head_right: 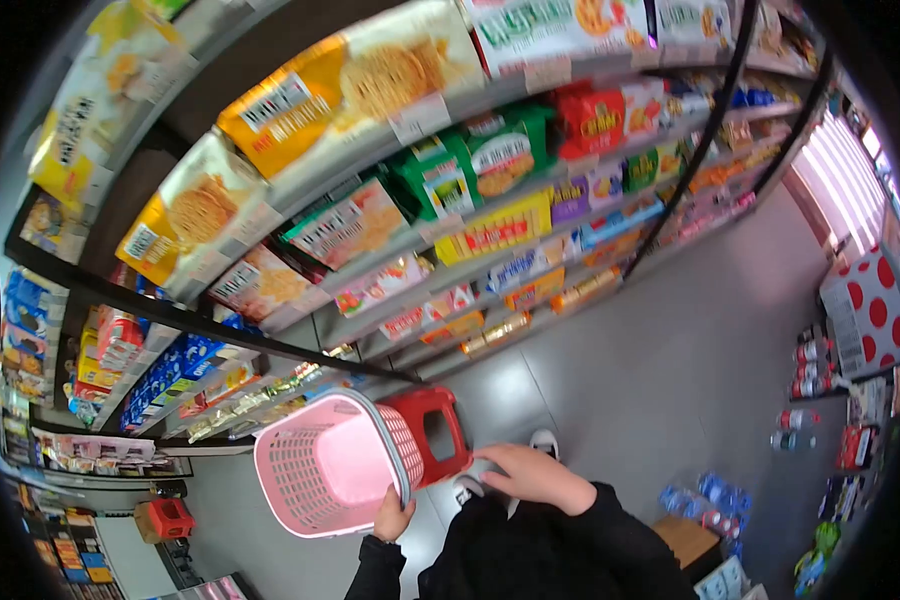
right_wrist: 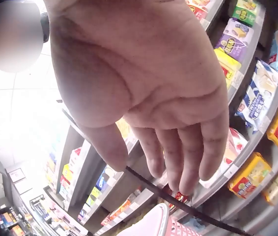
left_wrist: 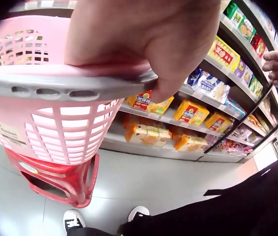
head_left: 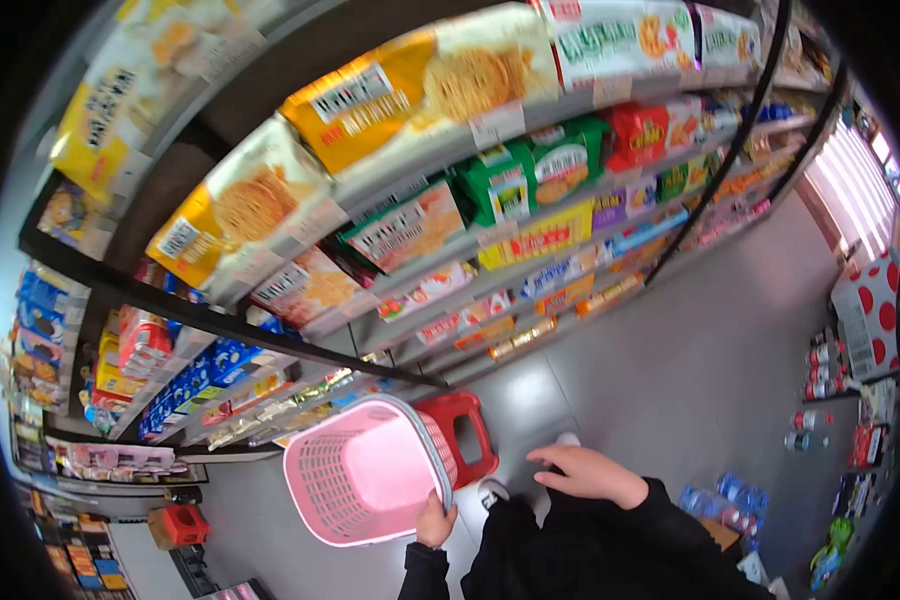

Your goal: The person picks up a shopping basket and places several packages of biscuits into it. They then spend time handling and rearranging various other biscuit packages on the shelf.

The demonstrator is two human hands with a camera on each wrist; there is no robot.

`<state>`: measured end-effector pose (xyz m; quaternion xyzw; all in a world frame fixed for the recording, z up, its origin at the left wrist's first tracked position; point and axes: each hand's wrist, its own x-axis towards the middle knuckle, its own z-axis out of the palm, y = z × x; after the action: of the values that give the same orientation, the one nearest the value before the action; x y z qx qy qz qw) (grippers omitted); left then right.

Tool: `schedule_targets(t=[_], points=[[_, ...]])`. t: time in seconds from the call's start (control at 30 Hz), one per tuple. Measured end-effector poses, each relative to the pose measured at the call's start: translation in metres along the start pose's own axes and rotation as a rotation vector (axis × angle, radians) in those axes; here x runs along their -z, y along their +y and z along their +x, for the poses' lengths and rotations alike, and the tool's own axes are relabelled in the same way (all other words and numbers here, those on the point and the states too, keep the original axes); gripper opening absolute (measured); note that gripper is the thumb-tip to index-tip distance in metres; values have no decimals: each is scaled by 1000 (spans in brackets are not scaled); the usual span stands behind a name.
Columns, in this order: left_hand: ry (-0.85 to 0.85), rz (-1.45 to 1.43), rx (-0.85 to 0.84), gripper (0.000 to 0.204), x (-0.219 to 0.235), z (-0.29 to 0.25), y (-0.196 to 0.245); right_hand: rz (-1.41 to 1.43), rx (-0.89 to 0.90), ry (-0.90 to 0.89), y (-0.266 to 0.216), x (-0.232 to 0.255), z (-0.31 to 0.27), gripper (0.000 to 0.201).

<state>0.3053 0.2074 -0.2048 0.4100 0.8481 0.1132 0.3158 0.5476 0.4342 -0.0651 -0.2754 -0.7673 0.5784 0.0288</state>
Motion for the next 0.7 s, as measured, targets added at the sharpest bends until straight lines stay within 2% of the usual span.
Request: schedule_targets(t=[0.03, 0.07, 0.13, 0.2, 0.23, 0.27, 0.33, 0.37, 0.4, 0.47, 0.5, 0.53, 0.6, 0.7], points=[[-13, 36, 12, 61, -3, 2, -4, -14, 12, -6, -1, 7, -1, 37], [-31, 48, 18, 75, -4, 5, -6, -32, 30, -13, -3, 16, 1, 37], [53, 139, 21, 87, 2, 1, 6, -80, 59, -17, -17, 39, -1, 39], [152, 67, 51, 95, 8, 0, 23, -58, 117, -6, -20, 56, 0, 39], [266, 39, 36, 89, 12, -2, 37, -82, 146, 4, -18, 64, -1, 39], [305, 18, 37, 89, 15, -2, 50, -87, 114, -1, -20, 72, -2, 38], [313, -105, 100, 80, 30, -3, 78, -126, 142, -16, -27, 87, -5, 38], [266, -68, 74, 69, 36, -4, 85, -127, 144, -22, -29, 92, -7, 39], [290, -83, 77, 69, 39, -1, 93, -146, 162, -31, -31, 96, -9, 39], [-61, -259, -16, 62, 41, 3, 107, -134, 109, -50, -34, 100, -13, 40], [-197, -142, -97, 61, 60, -1, 131, -139, 111, -51, -34, 101, -16, 40], [-182, -151, -100, 61, 58, 2, 134, -153, 122, -56, -33, 100, -18, 40], [-266, -85, -322, 62, 62, 10, 141, -118, 108, -34, -31, 98, -22, 38], [-244, -9, -340, 59, 83, 21, 163, -95, 111, 46, -36, 94, -33, 34]])
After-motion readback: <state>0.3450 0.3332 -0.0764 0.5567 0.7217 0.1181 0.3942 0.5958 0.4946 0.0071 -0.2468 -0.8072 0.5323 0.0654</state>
